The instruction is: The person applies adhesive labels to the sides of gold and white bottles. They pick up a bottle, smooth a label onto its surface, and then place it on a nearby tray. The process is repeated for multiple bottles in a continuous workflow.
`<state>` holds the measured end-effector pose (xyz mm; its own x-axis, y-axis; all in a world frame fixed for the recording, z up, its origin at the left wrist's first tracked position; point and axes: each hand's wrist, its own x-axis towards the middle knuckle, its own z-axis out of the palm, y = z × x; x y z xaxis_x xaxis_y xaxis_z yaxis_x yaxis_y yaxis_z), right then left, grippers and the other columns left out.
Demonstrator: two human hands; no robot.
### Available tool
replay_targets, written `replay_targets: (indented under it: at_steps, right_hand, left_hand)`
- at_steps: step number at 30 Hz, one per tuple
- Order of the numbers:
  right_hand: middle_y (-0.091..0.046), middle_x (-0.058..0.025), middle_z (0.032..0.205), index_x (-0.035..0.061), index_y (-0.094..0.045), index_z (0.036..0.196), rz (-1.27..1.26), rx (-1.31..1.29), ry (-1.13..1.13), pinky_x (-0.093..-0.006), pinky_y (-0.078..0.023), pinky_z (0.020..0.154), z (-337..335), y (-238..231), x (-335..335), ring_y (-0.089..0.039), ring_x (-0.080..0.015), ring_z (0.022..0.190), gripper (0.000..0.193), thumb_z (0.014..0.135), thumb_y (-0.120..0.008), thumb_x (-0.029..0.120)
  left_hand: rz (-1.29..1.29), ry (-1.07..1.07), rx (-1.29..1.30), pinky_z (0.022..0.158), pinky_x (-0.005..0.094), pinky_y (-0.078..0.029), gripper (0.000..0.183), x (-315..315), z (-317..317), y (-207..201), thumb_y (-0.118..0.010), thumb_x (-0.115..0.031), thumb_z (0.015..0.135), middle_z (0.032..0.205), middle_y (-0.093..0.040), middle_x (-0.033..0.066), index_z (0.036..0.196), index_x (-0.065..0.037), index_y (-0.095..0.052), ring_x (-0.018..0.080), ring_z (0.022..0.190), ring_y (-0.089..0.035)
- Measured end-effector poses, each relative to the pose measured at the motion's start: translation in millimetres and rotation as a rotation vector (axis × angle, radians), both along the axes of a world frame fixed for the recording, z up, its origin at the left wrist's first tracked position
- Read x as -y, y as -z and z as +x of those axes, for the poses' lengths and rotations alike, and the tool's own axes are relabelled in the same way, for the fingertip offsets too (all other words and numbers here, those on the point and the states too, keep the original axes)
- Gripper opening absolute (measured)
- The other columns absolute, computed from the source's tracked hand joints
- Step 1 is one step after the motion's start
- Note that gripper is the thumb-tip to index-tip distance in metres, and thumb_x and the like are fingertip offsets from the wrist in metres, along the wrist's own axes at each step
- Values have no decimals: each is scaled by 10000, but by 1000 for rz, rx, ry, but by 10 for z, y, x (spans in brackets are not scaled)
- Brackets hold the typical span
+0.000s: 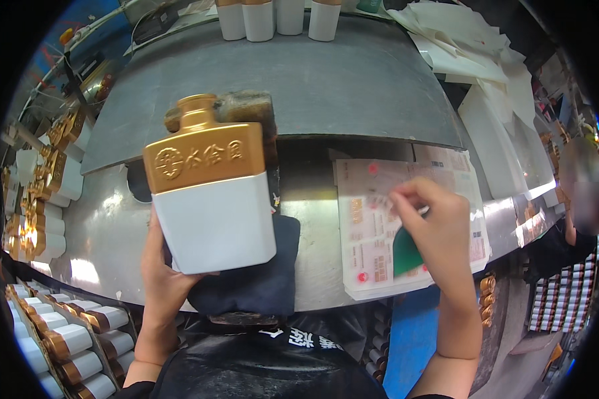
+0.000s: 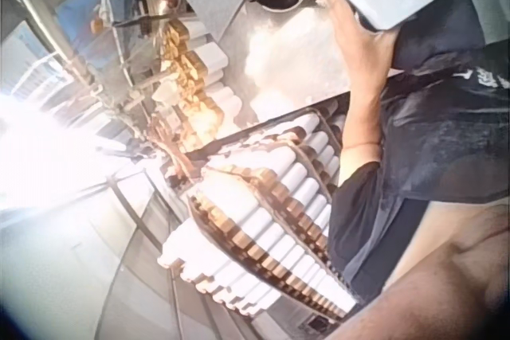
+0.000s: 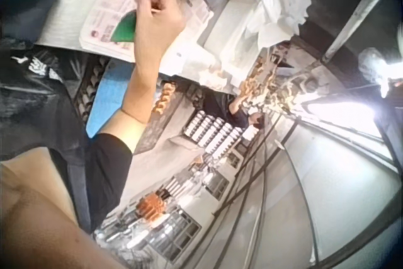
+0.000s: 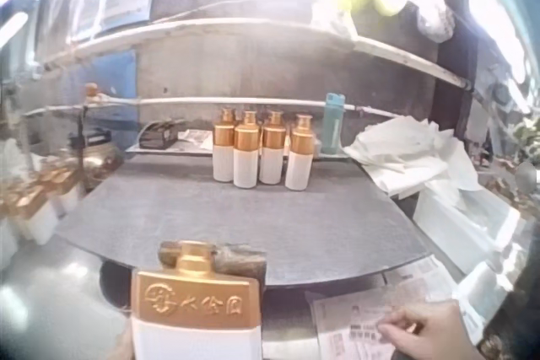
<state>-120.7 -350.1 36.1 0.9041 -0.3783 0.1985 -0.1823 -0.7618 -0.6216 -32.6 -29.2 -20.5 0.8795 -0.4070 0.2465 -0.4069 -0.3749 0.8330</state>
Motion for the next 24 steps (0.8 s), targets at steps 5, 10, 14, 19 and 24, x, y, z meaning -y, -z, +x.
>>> replay_targets:
  at_steps: [5,10,14,19,24]
  right_hand:
    - [-699,-114,802,-43,-684,892,780,124,-205,-220,-526,610,-103,-526,-732,-670,-127,666,107,841,-703,49]
    - [-700,-102,873,-51,-677,974,1014,-86,-260,-212,-537,691,239,-400,-1135,-672,-107,749,150,875,-682,62]
    - [-695,-59,718,2,-658,972,649,2,-218,-232,-504,599,318,-43,-1266,-670,-103,670,171,852,-711,111]
    - [-641,-66,628,73,-611,967,-23,65,-136,-293,-439,490,252,-46,-1208,-640,-196,546,248,814,-744,216]
    - [-610,-40,620,15,-593,1149,264,167,-114,-286,-419,502,325,9,-1096,-559,-140,509,444,823,-740,278]
  left_hand:
    - [-152,45,-21,1034,389,-426,1143,-31,-36,-32,-887,-162,607,1414,-445,225,1502,14,-198,320,1264,-502]
    - [188,108,389,886,380,-491,1090,31,44,-215,-873,-45,565,1301,-521,222,1493,-39,-299,348,1010,-581]
    - [7,62,261,750,355,-515,1096,-25,40,-32,-885,-73,534,1333,-549,173,1476,-15,-327,300,814,-569]
    - [66,78,268,837,361,-491,1147,-67,33,-45,-891,-114,552,1388,-499,177,1499,-18,-252,325,943,-570]
    - [-172,179,86,1034,404,-368,981,16,156,-159,-766,-146,747,1464,-350,216,1519,-32,-171,324,1235,-420]
